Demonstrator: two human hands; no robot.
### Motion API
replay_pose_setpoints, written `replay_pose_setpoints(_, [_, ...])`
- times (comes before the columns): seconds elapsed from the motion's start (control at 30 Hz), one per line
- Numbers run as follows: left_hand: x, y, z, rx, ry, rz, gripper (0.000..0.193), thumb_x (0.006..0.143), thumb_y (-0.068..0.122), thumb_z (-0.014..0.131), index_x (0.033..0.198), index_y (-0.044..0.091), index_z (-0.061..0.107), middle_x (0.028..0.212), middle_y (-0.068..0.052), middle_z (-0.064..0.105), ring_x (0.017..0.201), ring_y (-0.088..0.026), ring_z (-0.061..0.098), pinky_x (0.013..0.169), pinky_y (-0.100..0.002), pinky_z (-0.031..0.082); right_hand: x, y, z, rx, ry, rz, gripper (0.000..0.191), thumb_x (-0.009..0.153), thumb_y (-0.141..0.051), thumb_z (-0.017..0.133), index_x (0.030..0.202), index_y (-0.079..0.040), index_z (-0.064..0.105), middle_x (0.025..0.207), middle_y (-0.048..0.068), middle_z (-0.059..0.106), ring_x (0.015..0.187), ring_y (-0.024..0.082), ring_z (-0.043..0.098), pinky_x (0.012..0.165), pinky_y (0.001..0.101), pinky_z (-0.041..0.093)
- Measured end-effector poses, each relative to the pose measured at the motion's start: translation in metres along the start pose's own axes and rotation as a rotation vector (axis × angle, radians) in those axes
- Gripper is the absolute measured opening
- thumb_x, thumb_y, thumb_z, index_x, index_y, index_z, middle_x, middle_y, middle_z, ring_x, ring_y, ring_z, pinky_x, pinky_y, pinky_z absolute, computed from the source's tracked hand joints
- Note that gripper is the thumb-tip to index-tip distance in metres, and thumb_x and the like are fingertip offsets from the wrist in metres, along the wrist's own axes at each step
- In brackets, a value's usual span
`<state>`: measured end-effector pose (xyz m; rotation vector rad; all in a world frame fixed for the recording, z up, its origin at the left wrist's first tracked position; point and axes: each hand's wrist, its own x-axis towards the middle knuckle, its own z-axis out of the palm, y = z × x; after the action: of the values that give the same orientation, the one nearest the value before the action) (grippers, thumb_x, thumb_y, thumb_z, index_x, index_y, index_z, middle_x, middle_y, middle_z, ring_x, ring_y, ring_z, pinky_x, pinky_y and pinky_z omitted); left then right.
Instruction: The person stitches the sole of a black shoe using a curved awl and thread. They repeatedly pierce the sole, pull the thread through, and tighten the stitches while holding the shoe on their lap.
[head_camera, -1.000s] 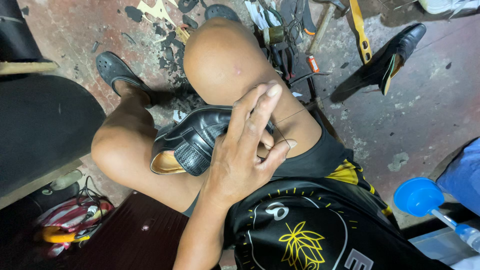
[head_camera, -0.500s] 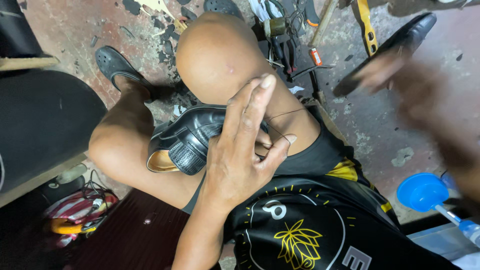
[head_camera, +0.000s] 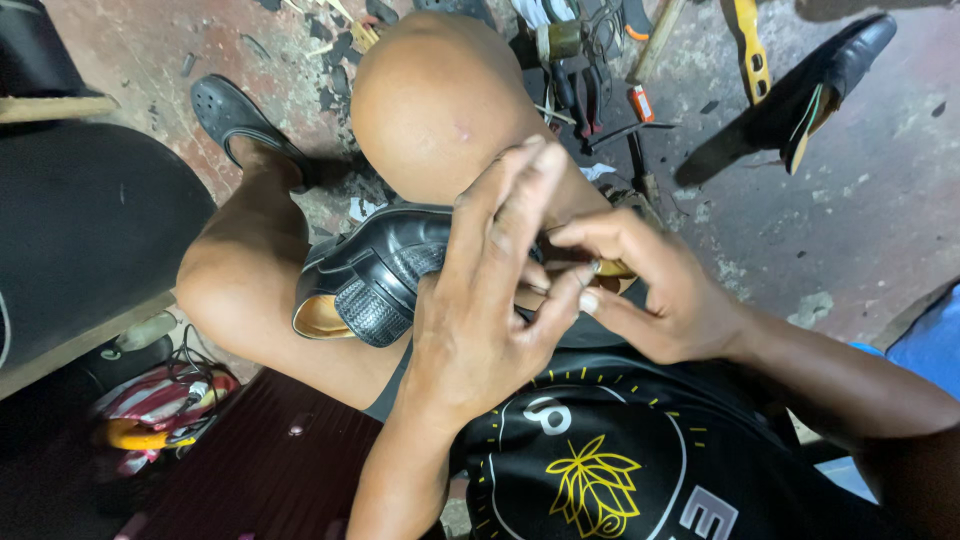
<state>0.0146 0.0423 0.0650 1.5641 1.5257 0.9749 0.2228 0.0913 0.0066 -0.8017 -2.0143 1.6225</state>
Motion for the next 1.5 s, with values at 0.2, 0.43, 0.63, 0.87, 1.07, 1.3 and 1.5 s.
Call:
replay_pose_setpoints(0.2, [-0.056,-0.013,-0.057,0.283,0.456,0.070,0.049,0.063,0.007,0.064,0.111,0.008,0.067,0.106,-0.010,0.063,0.076,-0.021,0.063,0.067,-0.027,0.051,0.001,0.009,-0.012,0.906,0.178,0.230,0.053,0.097,-0.008,0.062,0.145,0.001,0.042,0.099,0.002,0.055,0.085,0.009,0.051,0.077,0.0254,0.045])
replay_pose_setpoints(0.43, [-0.101,-0.039,-0.050,0.584,0.291,-0.234,0.040,0.076,-0.007,0.063,0.116,0.000,0.063,0.119,-0.020,0.063,0.097,-0.037,0.069,0.082,-0.040,0.056,0.012,-0.001,0.010,0.298,0.036,0.376,0.073,0.079,-0.007,0.084,0.145,-0.004,0.051,0.086,-0.006,0.045,0.070,0.003,0.040,0.063,0.0166,0.035])
replay_pose_setpoints(0.63, [-0.094,-0.058,-0.016,0.432,0.271,-0.392,0.024,0.079,0.016,0.086,0.098,0.005,0.076,0.103,-0.011,0.071,0.086,-0.030,0.072,0.075,-0.038,0.057,0.027,0.005,-0.003,-0.060,0.100,0.241,0.059,0.079,-0.005,0.084,0.135,-0.002,0.065,0.081,-0.008,0.047,0.076,0.002,0.046,0.071,0.0161,0.040])
replay_pose_setpoints(0.87, [-0.118,-0.074,-0.019,0.153,0.449,-0.281,0.017,0.088,-0.001,0.072,0.103,0.004,0.076,0.109,-0.011,0.074,0.096,-0.023,0.075,0.083,-0.031,0.060,0.044,0.008,-0.027,0.203,0.138,0.187,0.045,0.093,0.002,0.076,0.135,0.007,0.061,0.092,0.003,0.067,0.064,0.000,0.053,0.058,0.0129,0.037])
replay_pose_setpoints(1.07, [-0.126,-0.079,-0.021,-0.711,0.629,-0.486,0.007,0.095,0.009,0.066,0.098,0.005,0.071,0.115,-0.010,0.072,0.073,-0.015,0.065,0.055,-0.022,0.050,0.049,0.009,-0.029,0.453,0.185,0.247,0.047,0.090,0.003,0.076,0.133,0.008,0.058,0.105,0.009,0.072,0.073,0.003,0.059,0.061,0.0156,0.043])
replay_pose_setpoints(1.3, [-0.111,-0.076,-0.029,0.292,0.481,-0.294,0.016,0.093,0.004,0.071,0.108,0.000,0.073,0.091,-0.011,0.064,0.081,-0.017,0.063,0.072,-0.029,0.052,0.038,0.019,-0.004,0.323,0.233,0.301,0.057,0.079,0.005,0.079,0.133,0.006,0.062,0.074,-0.011,0.046,0.061,-0.002,0.041,0.057,0.0147,0.031])
replay_pose_setpoints(1.5, [-0.175,-0.122,-0.065,0.123,0.990,-0.447,0.031,0.093,0.004,0.082,0.079,0.005,0.055,0.077,-0.006,0.060,0.061,-0.013,0.050,0.055,-0.030,0.041,0.053,0.012,-0.001,0.301,0.154,0.268,0.054,0.082,0.004,0.081,0.133,0.005,0.063,0.073,-0.014,0.038,0.065,-0.004,0.034,0.064,0.0150,0.030])
